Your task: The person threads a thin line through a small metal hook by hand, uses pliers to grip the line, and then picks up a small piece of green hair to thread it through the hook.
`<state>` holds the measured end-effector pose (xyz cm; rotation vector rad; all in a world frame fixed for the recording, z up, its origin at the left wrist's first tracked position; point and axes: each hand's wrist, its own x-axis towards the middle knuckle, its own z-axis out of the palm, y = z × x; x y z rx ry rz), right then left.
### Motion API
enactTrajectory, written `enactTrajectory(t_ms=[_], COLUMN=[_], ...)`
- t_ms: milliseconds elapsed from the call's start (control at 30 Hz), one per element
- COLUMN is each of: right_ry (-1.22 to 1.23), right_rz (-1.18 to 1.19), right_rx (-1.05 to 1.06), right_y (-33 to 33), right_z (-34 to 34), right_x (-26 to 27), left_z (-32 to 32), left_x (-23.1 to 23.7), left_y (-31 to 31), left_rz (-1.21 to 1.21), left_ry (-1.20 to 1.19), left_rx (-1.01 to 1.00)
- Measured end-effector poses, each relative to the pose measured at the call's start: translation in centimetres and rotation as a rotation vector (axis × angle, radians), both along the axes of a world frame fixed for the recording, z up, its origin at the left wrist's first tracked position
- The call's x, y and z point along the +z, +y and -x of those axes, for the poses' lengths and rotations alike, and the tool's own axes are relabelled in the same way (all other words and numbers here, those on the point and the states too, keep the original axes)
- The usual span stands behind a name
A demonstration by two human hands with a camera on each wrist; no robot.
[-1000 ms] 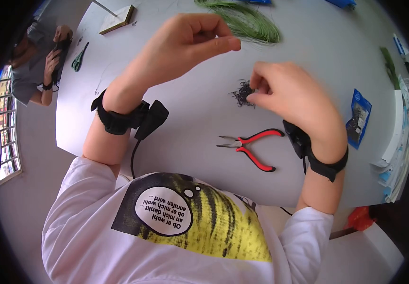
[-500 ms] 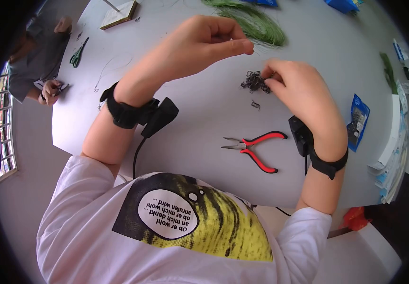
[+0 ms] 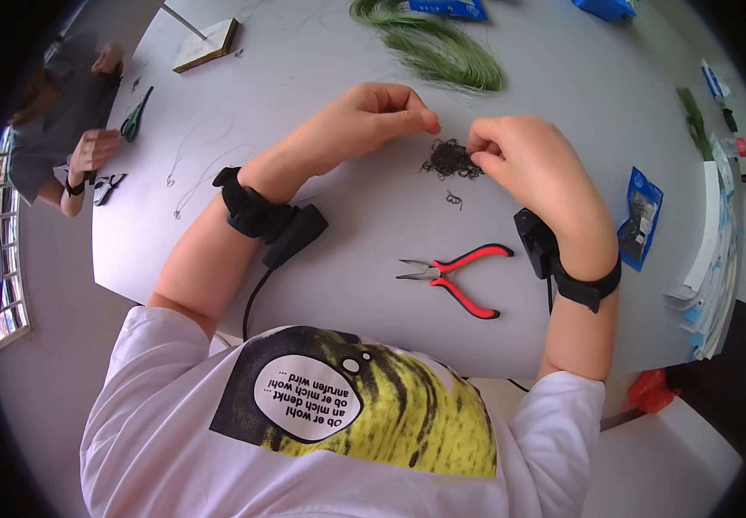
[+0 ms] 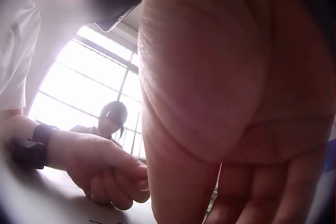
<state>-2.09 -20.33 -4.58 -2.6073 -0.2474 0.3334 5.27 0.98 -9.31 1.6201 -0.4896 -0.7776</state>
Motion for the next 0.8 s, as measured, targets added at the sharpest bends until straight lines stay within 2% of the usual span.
enactTrajectory(t_ms=[167, 367, 433, 567, 633, 800], right_ry=[0.019, 0.096, 0.069, -0.013, -0.051, 0.014], right_rz=[0.097, 0.002, -0.052, -0.006, -0.103, -0.241], right_rx=[-0.004, 0.014, -0.013, 0.047, -0.038, -0.025], right_y=[0.3, 0.1, -0.3, -0.8, -0.5, 0.0], right_z=[0.4, 0.4, 0.5, 0.4, 0.3, -0.3], right_x=[0.9, 0.9, 0.9, 1.4, 1.4, 0.8], left_z=[0.2, -0.1, -0.2, -0.1, -0.1, 0.0], left_x=[0.2, 0.1, 0.0, -0.1, 0.0, 0.5], left_y=[-0.1, -0.1, -0.1, -0.1, 0.0, 0.1], left_rz=[-0.011, -0.034, -0.032, -0.016, -0.008, -0.079], left_ry=[-0.003, 0.004, -0.001, -0.023, -0.029, -0.041], left_rx=[-0.006, -0.012, -0.011, -0.001, 0.013, -0.010])
